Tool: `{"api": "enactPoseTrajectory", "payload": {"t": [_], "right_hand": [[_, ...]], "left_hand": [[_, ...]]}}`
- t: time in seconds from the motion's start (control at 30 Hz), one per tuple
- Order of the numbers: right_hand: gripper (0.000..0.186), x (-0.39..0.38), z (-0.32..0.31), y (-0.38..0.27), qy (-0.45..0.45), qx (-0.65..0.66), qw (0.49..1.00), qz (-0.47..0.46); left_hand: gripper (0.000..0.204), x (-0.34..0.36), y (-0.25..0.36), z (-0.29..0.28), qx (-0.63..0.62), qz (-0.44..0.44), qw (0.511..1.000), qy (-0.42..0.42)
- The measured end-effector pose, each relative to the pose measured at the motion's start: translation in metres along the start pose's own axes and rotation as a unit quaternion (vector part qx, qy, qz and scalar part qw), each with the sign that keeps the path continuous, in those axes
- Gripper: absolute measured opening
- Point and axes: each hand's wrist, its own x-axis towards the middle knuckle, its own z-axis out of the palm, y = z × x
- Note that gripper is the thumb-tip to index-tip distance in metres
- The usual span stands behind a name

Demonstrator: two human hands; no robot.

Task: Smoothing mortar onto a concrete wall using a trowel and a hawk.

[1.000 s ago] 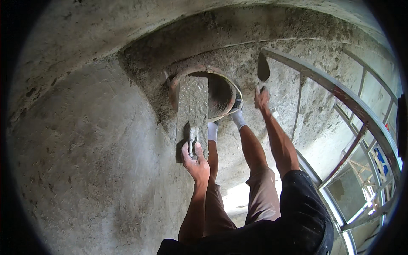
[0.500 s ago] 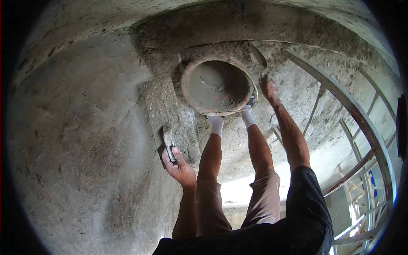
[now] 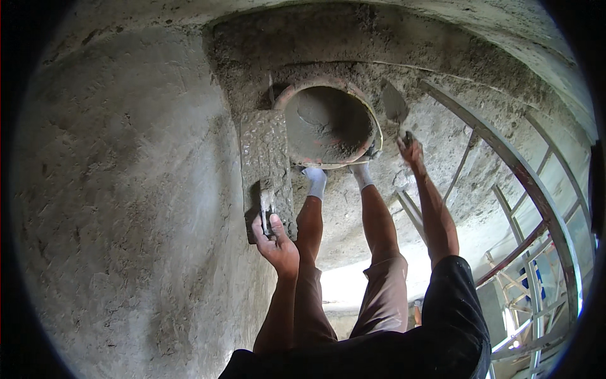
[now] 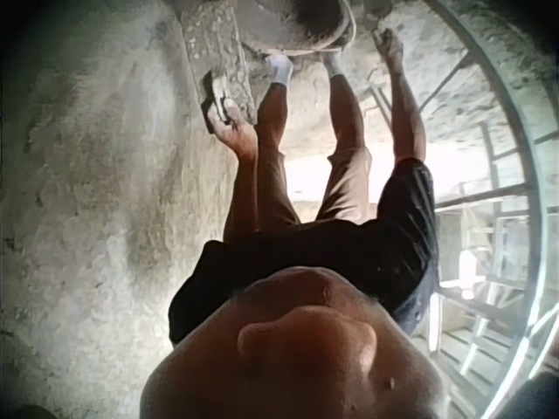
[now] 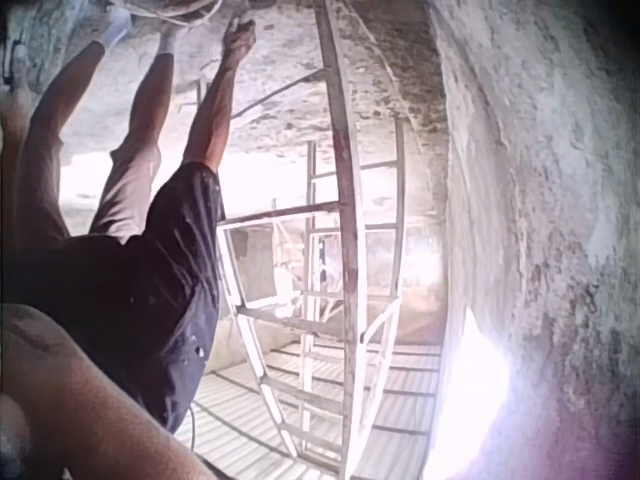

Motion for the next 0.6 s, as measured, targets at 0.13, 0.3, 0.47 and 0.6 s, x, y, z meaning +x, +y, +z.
{"api": "enactPoseTrajectory", "payload": {"t": [0.13,0.3,0.47,0.6], "right_hand": [[0.035,0.027,0.019,0.034,-0.084,-0.002,0.993,0.079],[0.036,0.095,0.035,0.134,-0.176,0.447,0.873,0.081],[0.055,0.158,0.037,0.167,-0.328,0.645,0.665,0.184],[0.059,0.179,0.048,0.155,-0.388,0.690,0.584,0.180]], "left_hand": [[0.027,0.002,-0.008,-0.002,0.033,0.023,0.999,0.010],[0.028,0.012,-0.021,0.010,-0.005,-0.011,1.000,0.022],[0.032,0.018,-0.041,0.022,0.015,-0.057,0.995,0.086],[0.037,0.018,-0.045,0.023,0.056,-0.118,0.986,0.104]]}}
